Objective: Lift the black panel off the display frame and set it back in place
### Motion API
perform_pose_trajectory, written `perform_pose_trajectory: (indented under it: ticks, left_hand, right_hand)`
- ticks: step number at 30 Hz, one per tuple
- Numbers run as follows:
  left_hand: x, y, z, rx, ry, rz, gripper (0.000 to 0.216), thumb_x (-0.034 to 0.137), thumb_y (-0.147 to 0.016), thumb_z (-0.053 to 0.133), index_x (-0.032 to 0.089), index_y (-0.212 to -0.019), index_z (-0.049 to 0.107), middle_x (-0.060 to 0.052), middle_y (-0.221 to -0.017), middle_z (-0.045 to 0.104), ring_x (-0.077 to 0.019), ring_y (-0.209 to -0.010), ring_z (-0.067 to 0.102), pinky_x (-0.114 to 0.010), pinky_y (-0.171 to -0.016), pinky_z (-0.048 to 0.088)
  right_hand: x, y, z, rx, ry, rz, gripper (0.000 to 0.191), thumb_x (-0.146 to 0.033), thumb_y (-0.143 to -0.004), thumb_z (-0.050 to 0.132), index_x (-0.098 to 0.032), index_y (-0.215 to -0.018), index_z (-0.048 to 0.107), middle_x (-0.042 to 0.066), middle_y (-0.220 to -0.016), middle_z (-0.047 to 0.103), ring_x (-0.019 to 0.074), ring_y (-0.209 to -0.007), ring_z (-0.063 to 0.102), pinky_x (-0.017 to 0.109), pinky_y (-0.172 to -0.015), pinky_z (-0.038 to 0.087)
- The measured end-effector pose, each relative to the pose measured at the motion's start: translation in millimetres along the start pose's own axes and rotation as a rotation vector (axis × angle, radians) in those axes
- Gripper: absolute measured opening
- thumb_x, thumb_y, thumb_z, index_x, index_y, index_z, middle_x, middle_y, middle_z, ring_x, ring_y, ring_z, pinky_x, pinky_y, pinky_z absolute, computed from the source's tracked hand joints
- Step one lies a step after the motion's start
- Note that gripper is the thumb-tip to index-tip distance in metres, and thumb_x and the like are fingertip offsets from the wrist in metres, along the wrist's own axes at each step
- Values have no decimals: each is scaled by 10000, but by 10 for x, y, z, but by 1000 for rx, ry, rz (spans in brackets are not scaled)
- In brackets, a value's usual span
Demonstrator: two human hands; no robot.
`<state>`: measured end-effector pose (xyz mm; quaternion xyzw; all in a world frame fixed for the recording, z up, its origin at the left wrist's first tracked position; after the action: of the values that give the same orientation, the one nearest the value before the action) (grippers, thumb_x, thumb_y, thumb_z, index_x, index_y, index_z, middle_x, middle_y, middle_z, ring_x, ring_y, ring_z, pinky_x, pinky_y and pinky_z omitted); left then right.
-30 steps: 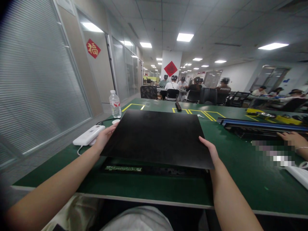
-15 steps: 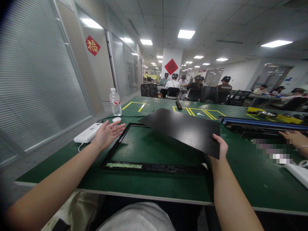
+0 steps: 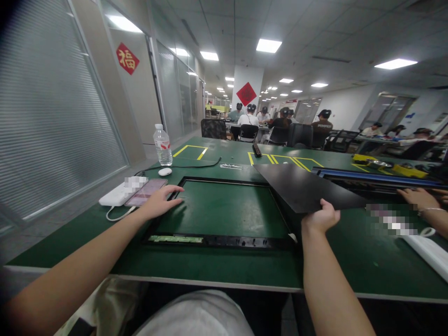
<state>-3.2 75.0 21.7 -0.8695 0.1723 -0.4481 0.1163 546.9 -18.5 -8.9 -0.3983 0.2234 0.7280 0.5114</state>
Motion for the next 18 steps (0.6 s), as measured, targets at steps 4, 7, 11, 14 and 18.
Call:
perform_pose_trajectory:
  ticks: [4, 7, 11, 14, 18]
  left_hand:
    - [-41, 1, 37, -54, -54, 39, 305, 386, -647, 737, 244, -916, 762, -89, -1062, 720, -348, -1057, 624, -473, -1026, 429]
    - [-55, 2, 52, -68, -26, 31, 284, 375, -626, 756, 248, -879, 773, -101, -1047, 719, -359, -1036, 627, -479, -1019, 433]
    - [-29, 13, 70, -80, 3, 35, 273, 373, -606, 773, 259, -853, 781, -102, -1038, 724, -364, -1042, 624, -488, -1031, 423]
    - [-30, 16, 81, -85, 24, 33, 280, 398, -585, 790, 270, -835, 782, -90, -1016, 732, -354, -1023, 630, -479, -1028, 434]
    - [-50, 14, 112, -114, 5, 50, 296, 426, -588, 791, 267, -838, 787, -94, -1003, 739, -350, -1010, 636, -469, -1022, 438]
  right_hand:
    - [-144, 113, -103, 200, 28, -165, 260, -166, -669, 538, -249, -915, 543, 46, -1115, 657, 236, -1094, 640, 402, -908, 575]
    - [-72, 57, -147, 215, 80, -111, 310, -194, -672, 520, -258, -975, 510, 55, -1135, 643, 237, -1069, 650, 403, -860, 593]
    - [46, -128, -166, 113, 238, -121, 302, -310, -700, 491, -278, -999, 462, 51, -1156, 613, 231, -1016, 658, 374, -760, 609]
    - [150, -209, -200, 107, 297, -83, 280, -354, -692, 484, -279, -961, 461, 43, -1116, 617, 232, -982, 658, 382, -712, 608]
    - [257, -207, -204, 127, 249, 30, 281, -284, -661, 501, -269, -941, 476, 30, -1059, 638, 221, -924, 668, 394, -691, 606]
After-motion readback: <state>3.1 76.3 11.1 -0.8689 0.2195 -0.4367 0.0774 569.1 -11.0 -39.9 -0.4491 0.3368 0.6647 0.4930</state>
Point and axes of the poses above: each hand's wrist, its own y-axis away from the middle knuckle, its own z-axis out of the palm, x = y × z, the point moved 7 cm from there along -y, towards the middle knuckle
